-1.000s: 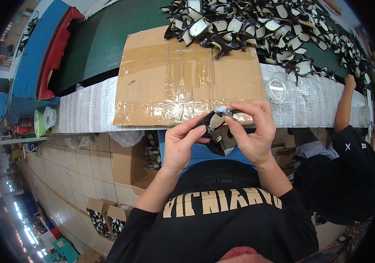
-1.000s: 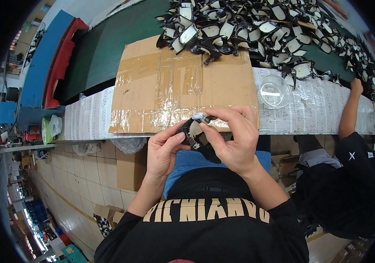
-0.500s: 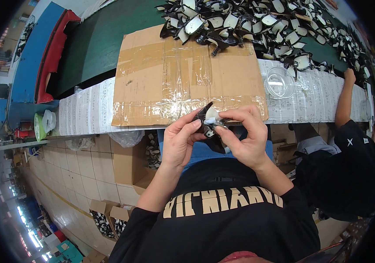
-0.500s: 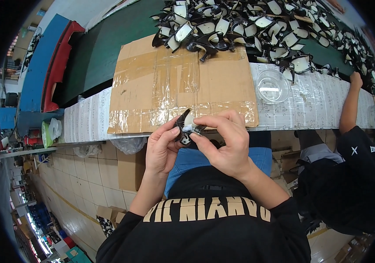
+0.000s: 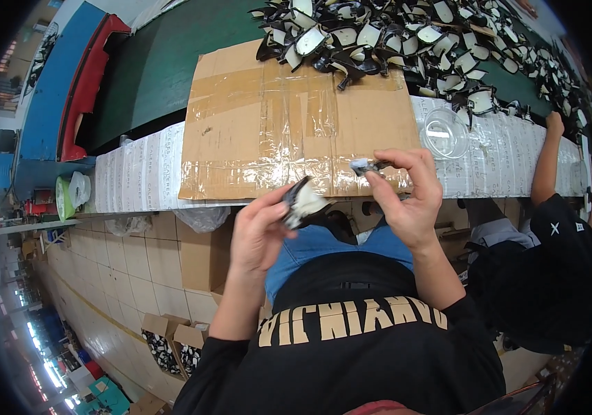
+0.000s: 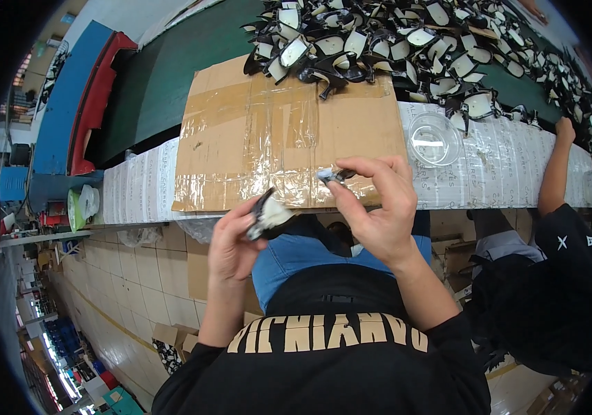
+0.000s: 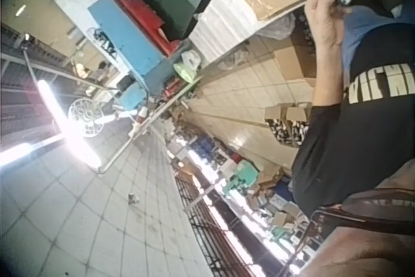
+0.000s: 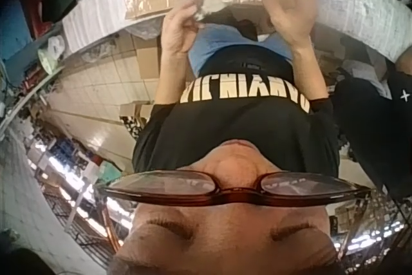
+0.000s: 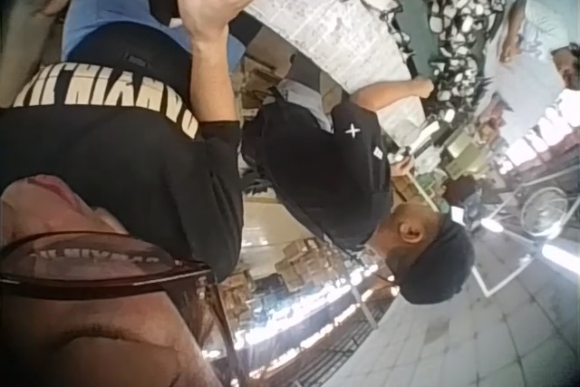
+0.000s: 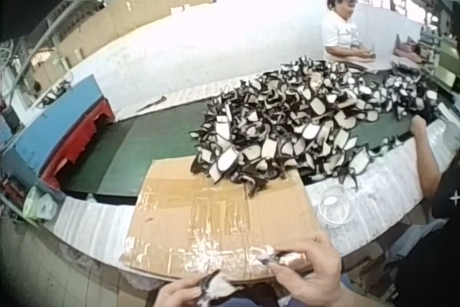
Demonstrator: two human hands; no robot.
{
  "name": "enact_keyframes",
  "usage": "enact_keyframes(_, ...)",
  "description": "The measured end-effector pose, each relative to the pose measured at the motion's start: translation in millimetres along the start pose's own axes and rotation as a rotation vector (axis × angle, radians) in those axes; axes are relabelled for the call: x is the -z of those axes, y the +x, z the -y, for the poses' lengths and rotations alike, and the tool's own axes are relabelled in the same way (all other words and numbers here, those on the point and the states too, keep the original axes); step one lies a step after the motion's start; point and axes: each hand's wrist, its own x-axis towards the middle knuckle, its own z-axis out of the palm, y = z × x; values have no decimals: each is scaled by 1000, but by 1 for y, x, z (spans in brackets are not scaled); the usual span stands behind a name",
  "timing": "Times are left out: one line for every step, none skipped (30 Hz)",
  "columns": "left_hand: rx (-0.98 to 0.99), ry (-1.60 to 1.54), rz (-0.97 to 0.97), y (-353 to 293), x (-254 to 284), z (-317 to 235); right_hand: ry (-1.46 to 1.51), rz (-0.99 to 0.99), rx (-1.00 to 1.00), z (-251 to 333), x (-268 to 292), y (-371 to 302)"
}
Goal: Assembling and fitting small black shoe components at a factory workbench.
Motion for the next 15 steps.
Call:
enact_keyframes(-48, 37, 24, -8, 16, -7, 58, -19, -50, -2, -1, 0)
enact_keyframes(-113, 138, -107, -19, 19, -16, 118, -36, -98, -7, -3, 1)
enact_keyframes(-149, 211, -104, -29, 42, -25, 122, -40, -93, -10, -4, 2)
enact_keyframes(-177, 266, -221, -42, 53, -34, 165, -13, -137, -12, -5, 3)
enact_keyframes(-172, 232, -250, -53, 87, -40, 210, 16, -183, -12, -6, 4)
enact_keyframes(-215, 124, -332, -56, 88, -38, 233, 31, -182, -12, -12, 3)
enact_keyframes(-255, 16, -411, -56, 85, -36, 265, 53, -177, -9, -15, 1)
enact_keyframes(-242, 21, -373, -53, 81, -32, 296, 76, -173, -6, -19, -2)
enact_keyframes(-225, 27, -331, -48, 72, -28, 313, 87, -182, 1, -20, -2)
enact_keyframes(-227, 33, -318, -44, 64, -19, 330, 115, -141, 7, -22, -3)
enact_keyframes(-198, 59, -312, -37, 43, -15, 337, 138, -101, 12, -22, -3)
enact_keyframes(-197, 72, -270, -30, 37, -6, 369, 158, -80, 17, -25, -2)
enact_keyframes(-176, 57, -215, -25, 27, -1, 360, 158, -87, 20, -25, -4)
enact_keyframes(-154, 50, -177, -21, 22, 4, 388, 190, -113, 23, -25, -6)
enact_keyframes(-133, 44, -139, -18, 19, 9, 416, 220, -140, 25, -26, -9)
